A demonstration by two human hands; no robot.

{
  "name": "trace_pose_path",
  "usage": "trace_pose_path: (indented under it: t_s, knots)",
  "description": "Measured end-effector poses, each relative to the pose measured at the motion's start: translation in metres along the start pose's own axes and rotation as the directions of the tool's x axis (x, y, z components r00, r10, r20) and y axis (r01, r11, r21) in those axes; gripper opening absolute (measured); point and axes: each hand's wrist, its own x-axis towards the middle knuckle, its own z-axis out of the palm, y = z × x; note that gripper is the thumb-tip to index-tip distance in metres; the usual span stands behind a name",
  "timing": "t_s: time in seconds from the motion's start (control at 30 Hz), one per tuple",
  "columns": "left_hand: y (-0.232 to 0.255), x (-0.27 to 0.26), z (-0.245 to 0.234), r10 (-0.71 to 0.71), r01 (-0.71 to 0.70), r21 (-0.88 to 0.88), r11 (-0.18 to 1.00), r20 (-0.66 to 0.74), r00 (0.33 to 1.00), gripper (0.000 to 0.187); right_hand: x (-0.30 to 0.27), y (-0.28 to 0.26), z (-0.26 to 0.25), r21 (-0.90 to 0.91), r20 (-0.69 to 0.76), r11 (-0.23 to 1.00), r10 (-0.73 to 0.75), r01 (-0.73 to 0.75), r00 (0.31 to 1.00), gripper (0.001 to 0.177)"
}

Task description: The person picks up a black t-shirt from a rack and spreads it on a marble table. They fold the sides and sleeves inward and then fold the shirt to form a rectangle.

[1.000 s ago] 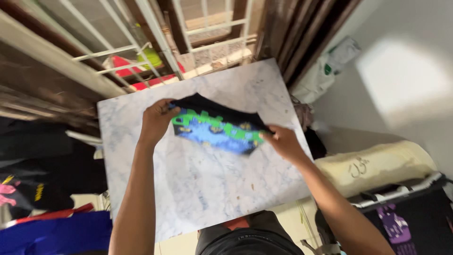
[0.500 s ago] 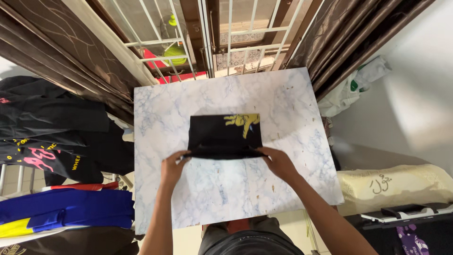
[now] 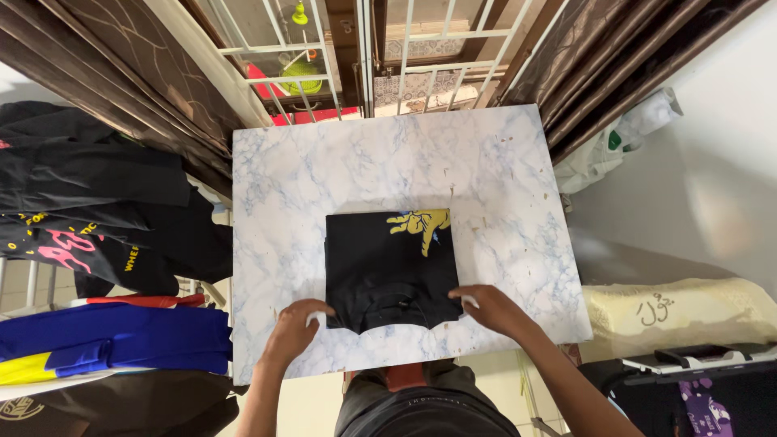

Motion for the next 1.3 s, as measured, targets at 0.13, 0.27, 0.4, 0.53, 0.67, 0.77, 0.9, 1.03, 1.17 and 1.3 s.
trace_pose_path:
  t_s: [0.13, 0.27, 0.4, 0.53, 0.67, 0.77, 0.9, 1.03, 1.17, 1.3]
  knots:
    - [0.004, 0.026, 0.019, 0.05, -0.045, 0.028, 0.999, -0.21, 0.976, 0.024, 0.026, 0.001, 0.005, -0.079, -0.173, 0.996, 0.036, -0.051, 0.984, 0.032]
    - [0.031, 0.071, 0.05, 0.135, -0.075, 0.222, 0.972, -0.269, 0.954, 0.04, 0.063, -0.007, 0.028, -0.148, -0.346, 0.989, -0.07, 0.019, 0.936, 0.042]
    - [0.055, 0.111, 0.075, 0.174, -0.083, 0.387, 0.918, -0.205, 0.963, 0.06, 0.098, -0.026, 0.043, -0.391, -0.429, 0.92, -0.187, 0.005, 0.884, 0.054]
    - [0.065, 0.14, 0.089, 0.281, -0.11, 0.558, 0.823, -0.232, 0.931, 0.062, 0.132, -0.048, 0.052, -0.494, -0.418, 0.869, -0.211, -0.026, 0.884, 0.061]
    - [0.065, 0.163, 0.096, 0.323, -0.104, 0.646, 0.756, -0.231, 0.918, 0.06, 0.165, -0.069, 0.062, -0.558, -0.451, 0.83, -0.307, 0.005, 0.838, 0.061]
    - [0.058, 0.175, 0.097, 0.267, -0.055, 0.643, 0.764, -0.237, 0.934, 0.06, 0.182, -0.081, 0.073, -0.57, -0.479, 0.82, -0.382, 0.051, 0.79, 0.056]
    - [0.04, 0.175, 0.087, 0.241, -0.076, 0.499, 0.863, -0.274, 0.931, 0.061, 0.188, -0.086, 0.081, -0.513, -0.483, 0.854, -0.375, 0.091, 0.791, 0.056]
    - [0.04, 0.176, 0.091, 0.183, -0.02, 0.539, 0.842, -0.251, 0.95, 0.062, 0.188, -0.086, 0.081, -0.487, -0.51, 0.869, -0.362, 0.085, 0.78, 0.055]
    - [0.038, 0.174, 0.087, 0.196, -0.019, 0.466, 0.885, -0.335, 0.922, 0.07, 0.189, -0.086, 0.079, -0.487, -0.489, 0.868, -0.363, 0.097, 0.793, 0.057]
    - [0.039, 0.171, 0.082, 0.1, 0.091, 0.417, 0.904, -0.415, 0.904, 0.082, 0.18, -0.061, 0.052, -0.544, -0.42, 0.833, -0.373, 0.1, 0.827, 0.07]
